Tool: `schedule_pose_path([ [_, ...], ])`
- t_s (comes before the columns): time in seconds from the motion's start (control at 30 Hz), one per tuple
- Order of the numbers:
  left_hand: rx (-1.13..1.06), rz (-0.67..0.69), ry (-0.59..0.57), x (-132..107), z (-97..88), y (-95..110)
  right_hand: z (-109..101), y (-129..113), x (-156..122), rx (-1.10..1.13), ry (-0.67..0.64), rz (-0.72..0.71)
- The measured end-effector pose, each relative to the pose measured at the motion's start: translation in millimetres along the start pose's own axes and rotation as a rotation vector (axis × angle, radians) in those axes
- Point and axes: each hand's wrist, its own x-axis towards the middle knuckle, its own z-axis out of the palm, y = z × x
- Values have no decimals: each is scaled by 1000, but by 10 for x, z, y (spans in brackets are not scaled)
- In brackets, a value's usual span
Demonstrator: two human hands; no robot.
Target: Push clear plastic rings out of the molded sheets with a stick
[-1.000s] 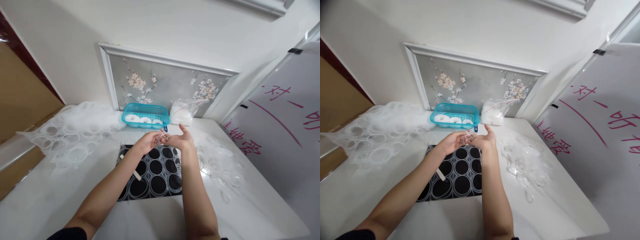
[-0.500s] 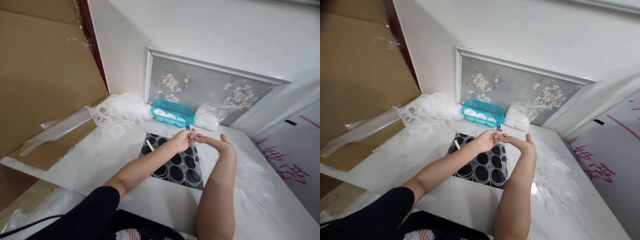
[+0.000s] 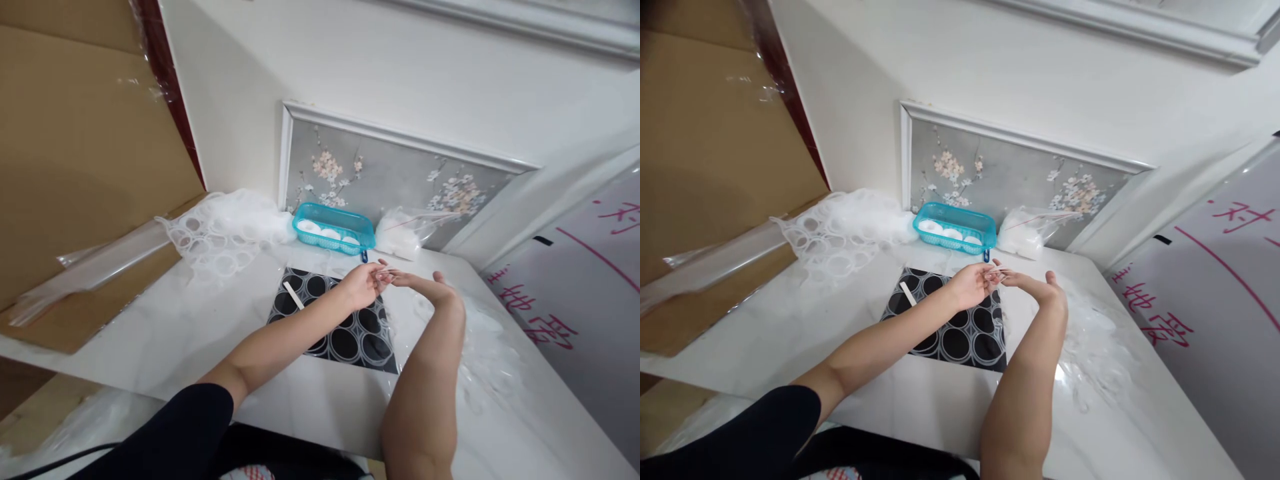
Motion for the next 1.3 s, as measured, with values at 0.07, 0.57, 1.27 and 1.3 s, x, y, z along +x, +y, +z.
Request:
schedule_pose_path([
  [0.07,123,31,-5,-17,24,35,154,59,-58,-40,23,-4],
  [0.57,1634,933,-472,-1454,272,1137,1438,1085,-875,-937,-285,-1102],
  [1.27,1102,735,-406,-1839,351,1009,1351,1158,-1084,-902,-526,-885],
  [1.3,1094,739,-409,-1850,357,1004,1348,1151,-1092,-903,-534,-881],
])
